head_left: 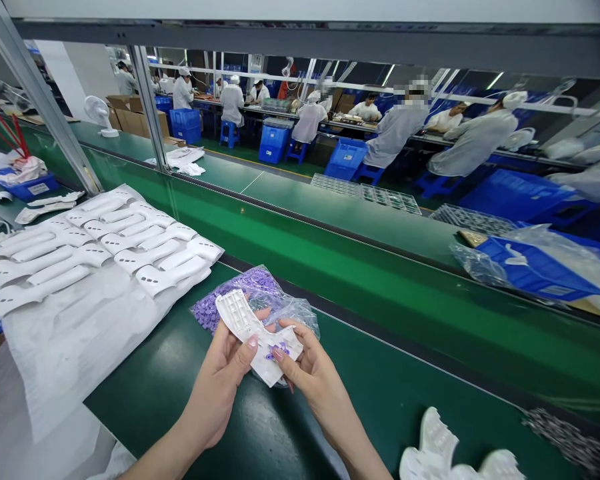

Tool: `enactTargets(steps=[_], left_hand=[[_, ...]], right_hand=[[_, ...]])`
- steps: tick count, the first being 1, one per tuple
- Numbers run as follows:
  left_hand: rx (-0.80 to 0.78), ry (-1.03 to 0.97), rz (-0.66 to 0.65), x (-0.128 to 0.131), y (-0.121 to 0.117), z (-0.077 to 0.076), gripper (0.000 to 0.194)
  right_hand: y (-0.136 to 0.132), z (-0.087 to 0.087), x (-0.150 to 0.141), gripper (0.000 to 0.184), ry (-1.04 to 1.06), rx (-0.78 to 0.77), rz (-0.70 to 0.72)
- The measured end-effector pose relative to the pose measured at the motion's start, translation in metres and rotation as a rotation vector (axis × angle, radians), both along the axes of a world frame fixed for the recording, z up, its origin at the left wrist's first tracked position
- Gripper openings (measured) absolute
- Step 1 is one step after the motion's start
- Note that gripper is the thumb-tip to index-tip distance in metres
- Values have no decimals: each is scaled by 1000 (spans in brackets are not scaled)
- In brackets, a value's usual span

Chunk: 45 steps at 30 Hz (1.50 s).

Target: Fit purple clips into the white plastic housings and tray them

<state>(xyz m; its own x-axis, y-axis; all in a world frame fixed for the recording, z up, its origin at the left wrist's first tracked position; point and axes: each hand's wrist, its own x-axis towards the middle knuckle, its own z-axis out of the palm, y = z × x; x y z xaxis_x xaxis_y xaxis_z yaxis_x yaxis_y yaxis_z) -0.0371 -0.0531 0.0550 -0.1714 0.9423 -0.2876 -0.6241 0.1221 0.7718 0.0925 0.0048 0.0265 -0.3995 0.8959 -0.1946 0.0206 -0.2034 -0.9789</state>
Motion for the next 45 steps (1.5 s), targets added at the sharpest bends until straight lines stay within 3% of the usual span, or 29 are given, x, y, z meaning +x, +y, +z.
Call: enactTargets(steps=[6, 9, 15, 19, 25, 36, 45], left_hand=[[32, 49, 6, 6, -2, -2, 58], [27, 169, -30, 7, -1, -3, 58], [1, 477, -199, 2, 4, -18, 32], [-4, 494, -208, -1, 6, -30, 32], [-42, 453, -198, -1, 8, -38, 40], [-136, 457, -147, 2, 10, -40, 40], [-133, 460, -186, 2, 10, -33, 39]], right_hand=[[-2, 0, -3, 36, 93, -17, -11], [-2, 0, -4, 37, 104, -42, -12], [-3, 11, 3, 36, 37, -62, 31], [-4, 15, 5, 34, 19, -23, 17], [-1, 6, 6, 39, -5, -3, 74], [-4, 14, 7, 31, -48, -28, 188], [-6, 7, 3, 30, -110, 31, 76]])
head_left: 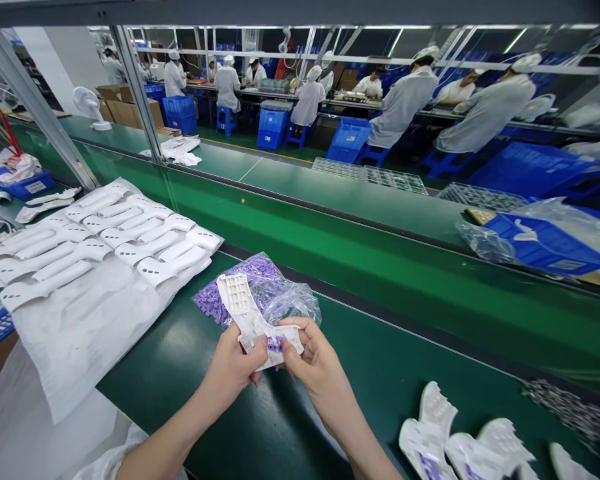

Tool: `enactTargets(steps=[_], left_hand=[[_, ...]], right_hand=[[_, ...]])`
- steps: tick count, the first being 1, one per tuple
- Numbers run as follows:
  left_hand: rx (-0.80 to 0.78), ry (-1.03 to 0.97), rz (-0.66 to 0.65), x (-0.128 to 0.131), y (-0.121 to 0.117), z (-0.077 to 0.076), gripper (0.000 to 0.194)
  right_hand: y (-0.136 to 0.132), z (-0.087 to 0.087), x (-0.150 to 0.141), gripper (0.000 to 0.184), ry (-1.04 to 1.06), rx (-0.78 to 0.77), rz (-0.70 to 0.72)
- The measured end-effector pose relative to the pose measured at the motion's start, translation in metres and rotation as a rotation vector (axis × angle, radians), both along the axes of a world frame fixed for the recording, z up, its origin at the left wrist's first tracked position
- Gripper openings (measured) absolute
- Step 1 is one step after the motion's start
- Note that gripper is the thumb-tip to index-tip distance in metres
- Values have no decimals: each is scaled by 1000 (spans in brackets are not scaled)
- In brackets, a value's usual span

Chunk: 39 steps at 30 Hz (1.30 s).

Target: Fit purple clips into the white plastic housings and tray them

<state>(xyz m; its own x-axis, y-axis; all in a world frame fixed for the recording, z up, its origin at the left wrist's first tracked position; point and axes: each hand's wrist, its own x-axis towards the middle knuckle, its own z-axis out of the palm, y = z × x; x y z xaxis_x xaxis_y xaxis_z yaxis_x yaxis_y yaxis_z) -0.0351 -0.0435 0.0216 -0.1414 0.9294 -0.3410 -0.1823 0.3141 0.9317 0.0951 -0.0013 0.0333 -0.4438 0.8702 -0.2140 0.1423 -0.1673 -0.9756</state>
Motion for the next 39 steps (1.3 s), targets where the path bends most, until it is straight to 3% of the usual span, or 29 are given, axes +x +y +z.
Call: enactTargets(steps=[7, 11, 18, 21, 28, 35, 39], left_hand=[[-41, -8, -38, 1, -1, 2, 42], [-71, 30, 25, 4, 1, 4, 36], [-49, 50, 70, 4, 3, 3, 28], [-49, 15, 36, 0, 1, 5, 29], [-20, -220, -212, -15, -2, 10, 33], [-4, -263, -267, -18, -3, 8, 34], [-35, -223, -222, -14, -4, 8, 40]], right_hand=[[2, 2, 6, 28, -98, 13, 56], [-1, 0, 6, 25, -79, 19, 64], [-4, -15, -1, 26, -63, 38, -32], [-3, -9, 0, 28, -24, -28, 2], [11, 17, 18, 47, 117, -295, 201], [15, 12, 20, 55, 231, -421, 243], [15, 6, 16, 51, 208, -421, 166]])
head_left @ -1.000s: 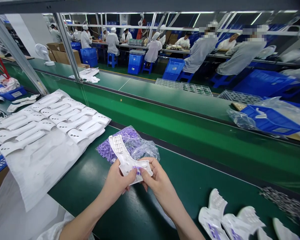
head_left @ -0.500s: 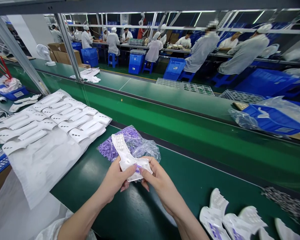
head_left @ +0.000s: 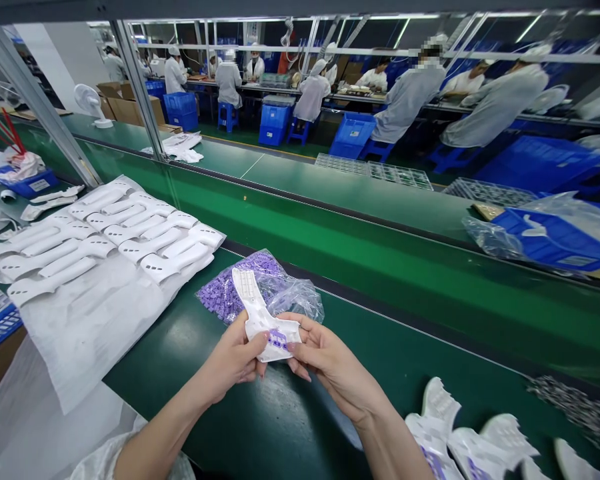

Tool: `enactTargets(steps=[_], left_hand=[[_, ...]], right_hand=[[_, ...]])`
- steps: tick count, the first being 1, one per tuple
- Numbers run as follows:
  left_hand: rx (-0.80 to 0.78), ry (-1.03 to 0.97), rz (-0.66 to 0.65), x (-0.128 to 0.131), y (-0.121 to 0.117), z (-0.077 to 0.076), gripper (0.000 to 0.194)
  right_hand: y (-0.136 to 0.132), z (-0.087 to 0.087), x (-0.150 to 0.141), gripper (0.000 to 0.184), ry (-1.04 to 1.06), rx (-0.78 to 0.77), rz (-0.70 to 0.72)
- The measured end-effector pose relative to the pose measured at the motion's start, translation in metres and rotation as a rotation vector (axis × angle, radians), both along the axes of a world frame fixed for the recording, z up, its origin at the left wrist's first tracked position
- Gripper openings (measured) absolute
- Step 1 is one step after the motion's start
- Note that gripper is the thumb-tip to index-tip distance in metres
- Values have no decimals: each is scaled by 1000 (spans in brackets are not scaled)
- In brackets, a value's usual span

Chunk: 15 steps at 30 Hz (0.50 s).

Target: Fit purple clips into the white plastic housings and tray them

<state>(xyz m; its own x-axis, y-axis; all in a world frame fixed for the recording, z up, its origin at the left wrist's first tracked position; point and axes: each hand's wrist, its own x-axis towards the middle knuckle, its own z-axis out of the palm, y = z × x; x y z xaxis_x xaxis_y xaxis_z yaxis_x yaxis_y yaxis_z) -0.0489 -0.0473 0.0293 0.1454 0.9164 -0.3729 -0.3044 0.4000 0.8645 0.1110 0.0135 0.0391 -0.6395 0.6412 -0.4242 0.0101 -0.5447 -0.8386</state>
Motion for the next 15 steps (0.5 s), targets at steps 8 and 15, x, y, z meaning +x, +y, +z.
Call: enactTargets(steps=[8, 15], left_hand=[[5, 34, 16, 3, 3, -1, 45], [61, 139, 26, 7, 2, -9, 43]], right_hand=[[0, -3, 0, 48, -37, 13, -23], [-3, -10, -5, 45, -31, 65, -53]])
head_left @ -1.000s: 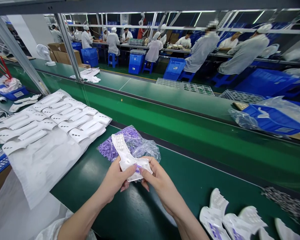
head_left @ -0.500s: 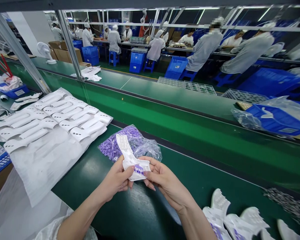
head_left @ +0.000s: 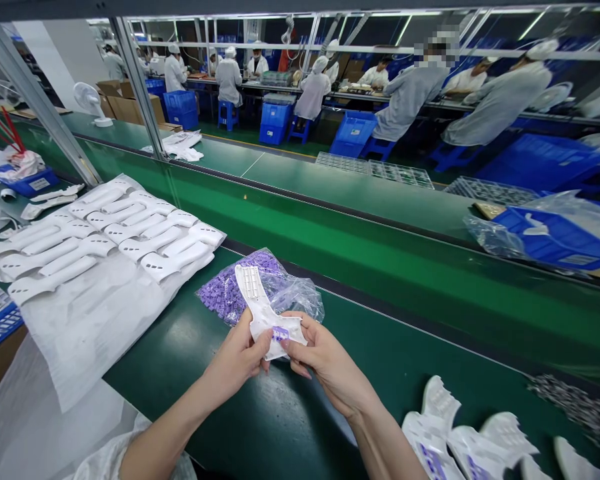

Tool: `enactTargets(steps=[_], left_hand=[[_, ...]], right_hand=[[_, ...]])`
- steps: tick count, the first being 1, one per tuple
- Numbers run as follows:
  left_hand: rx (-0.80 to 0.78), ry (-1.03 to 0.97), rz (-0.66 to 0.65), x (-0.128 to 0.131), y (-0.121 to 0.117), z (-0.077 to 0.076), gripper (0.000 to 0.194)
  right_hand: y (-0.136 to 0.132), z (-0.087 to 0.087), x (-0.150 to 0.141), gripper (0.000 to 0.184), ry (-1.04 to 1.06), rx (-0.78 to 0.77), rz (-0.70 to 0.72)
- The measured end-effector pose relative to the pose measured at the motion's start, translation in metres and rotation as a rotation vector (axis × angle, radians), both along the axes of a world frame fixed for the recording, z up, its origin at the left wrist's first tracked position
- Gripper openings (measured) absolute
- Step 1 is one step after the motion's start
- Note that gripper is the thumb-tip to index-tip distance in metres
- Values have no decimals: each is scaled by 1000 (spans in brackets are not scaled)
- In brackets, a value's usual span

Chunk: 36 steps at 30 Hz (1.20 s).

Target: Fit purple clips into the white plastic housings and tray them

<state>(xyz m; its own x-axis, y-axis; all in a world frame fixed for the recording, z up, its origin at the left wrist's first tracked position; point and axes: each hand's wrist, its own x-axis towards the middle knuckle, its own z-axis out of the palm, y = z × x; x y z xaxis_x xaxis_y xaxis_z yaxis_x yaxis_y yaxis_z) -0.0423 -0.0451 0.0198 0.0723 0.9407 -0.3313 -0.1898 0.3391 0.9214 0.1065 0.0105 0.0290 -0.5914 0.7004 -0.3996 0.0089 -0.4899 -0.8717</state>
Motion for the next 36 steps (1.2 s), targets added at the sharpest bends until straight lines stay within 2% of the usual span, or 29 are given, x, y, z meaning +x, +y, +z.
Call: enactTargets(steps=[4, 9, 13, 19, 22, 27, 33, 36], left_hand=[[0, 1, 30, 1, 1, -2, 40], [-69, -108, 15, -4, 3, 9, 41], [-51, -184, -30, -8, 1, 13, 43], [53, -98, -16, 1, 3, 11, 44], [78, -61, -23, 7, 5, 11, 44], [131, 85, 6, 10, 6, 10, 45], [129, 197, 24, 10, 8, 9, 42], [116, 150, 25, 9, 10, 10, 43]], right_hand=[[-1, 0, 0, 41, 9, 2, 10], [4, 11, 6, 40, 68, -77, 69], [9, 17, 10, 43, 1, -33, 52], [13, 17, 25, 53, -233, 154, 66], [13, 18, 30, 54, -184, 134, 138], [12, 20, 26, 38, -59, 113, 176], [9, 15, 19, 38, -109, 107, 90], [8, 16, 18, 36, -104, 107, 65]])
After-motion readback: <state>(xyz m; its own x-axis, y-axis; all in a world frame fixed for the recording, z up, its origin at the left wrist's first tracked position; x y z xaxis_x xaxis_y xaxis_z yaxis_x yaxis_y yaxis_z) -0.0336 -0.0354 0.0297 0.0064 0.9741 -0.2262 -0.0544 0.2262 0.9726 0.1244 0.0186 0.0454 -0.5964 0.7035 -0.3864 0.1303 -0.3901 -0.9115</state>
